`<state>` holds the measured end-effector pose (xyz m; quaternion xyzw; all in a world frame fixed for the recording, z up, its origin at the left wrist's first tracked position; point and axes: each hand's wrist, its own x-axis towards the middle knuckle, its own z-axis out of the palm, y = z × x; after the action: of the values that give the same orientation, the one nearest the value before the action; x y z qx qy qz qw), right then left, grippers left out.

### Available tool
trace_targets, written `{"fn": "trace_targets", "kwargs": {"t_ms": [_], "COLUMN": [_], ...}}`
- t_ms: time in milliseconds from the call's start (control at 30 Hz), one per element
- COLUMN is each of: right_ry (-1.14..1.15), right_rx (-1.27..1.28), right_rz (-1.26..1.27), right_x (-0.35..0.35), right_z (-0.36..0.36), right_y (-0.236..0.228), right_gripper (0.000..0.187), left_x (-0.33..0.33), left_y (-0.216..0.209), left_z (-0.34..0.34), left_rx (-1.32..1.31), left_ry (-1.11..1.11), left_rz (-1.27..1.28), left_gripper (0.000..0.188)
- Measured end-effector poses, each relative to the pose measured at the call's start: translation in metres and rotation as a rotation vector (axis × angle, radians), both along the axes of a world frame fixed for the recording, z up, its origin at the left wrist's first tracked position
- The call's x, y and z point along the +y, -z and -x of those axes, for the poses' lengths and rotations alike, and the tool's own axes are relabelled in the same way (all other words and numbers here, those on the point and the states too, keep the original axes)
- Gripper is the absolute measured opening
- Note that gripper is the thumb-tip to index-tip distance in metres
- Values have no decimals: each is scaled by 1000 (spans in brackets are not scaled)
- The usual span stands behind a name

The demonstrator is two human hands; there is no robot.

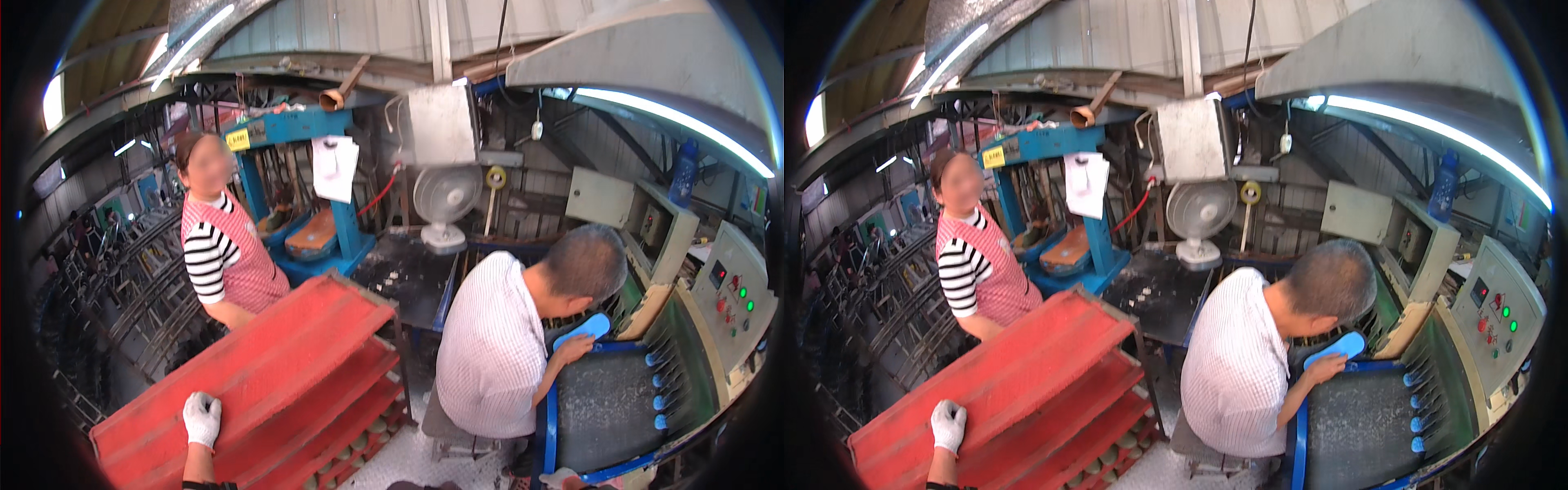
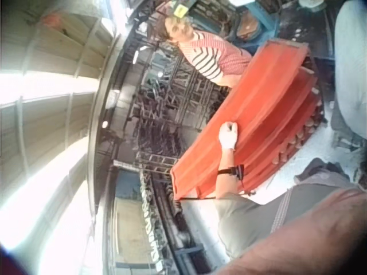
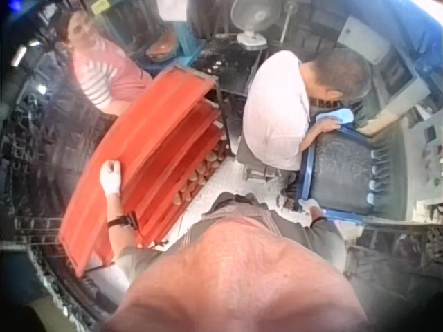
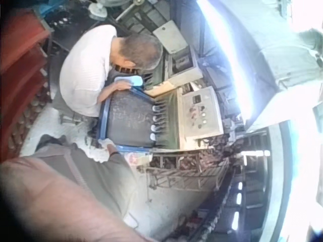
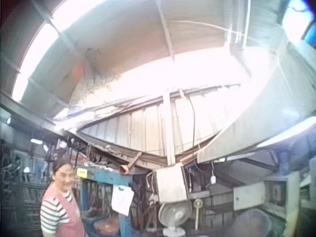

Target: Operating and assisting at a shoe production station, handling blue shoe soles and placing them into a machine for processing.

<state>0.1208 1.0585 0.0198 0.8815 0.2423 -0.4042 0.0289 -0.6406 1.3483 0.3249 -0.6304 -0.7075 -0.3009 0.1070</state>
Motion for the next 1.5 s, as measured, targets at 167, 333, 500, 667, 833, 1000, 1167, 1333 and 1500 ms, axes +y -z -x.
{"fn": "trace_targets", "kwargs": {"t_ms": [167, 333, 500, 667, 833, 1000, 1167, 1333, 1500], "right_ry": [39, 169, 181, 178, 170, 149, 230, 134, 91], "right_rx": [141, 228, 242, 274, 283, 262, 296, 136, 50], "right_rz": [15, 37, 66, 46, 20, 55, 11, -3, 10], "right_x": [6, 8, 11, 3, 8, 5, -7, -15, 13], "right_z": [-42, -22, -8, -21, -26, -16, -24, -24, -3], "right_y": [77, 30, 10, 25, 25, 11, 34, 44, -17], "right_gripper": [51, 50, 50, 51, 52, 49, 46, 53, 50], "left_x": [7, 10, 2, 5, 8, 1, -1, 4, 7], "left_y": [-2, 0, 0, -3, 1, -1, -2, -5, -4], "left_z": [3, 2, 2, -3, 0, -1, 1, -4, -7], "left_rx": [-76, -74, -64, -59, -71, -36, -28, -87, -123], "left_ry": [9, 8, -24, -1, -4, 11, 16, 34, 1], "left_rz": [-1, 22, 41, 28, 21, -10, 1, 13, 55], "left_gripper": [18, 19, 18, 17, 17, 18, 18, 17, 15]}}
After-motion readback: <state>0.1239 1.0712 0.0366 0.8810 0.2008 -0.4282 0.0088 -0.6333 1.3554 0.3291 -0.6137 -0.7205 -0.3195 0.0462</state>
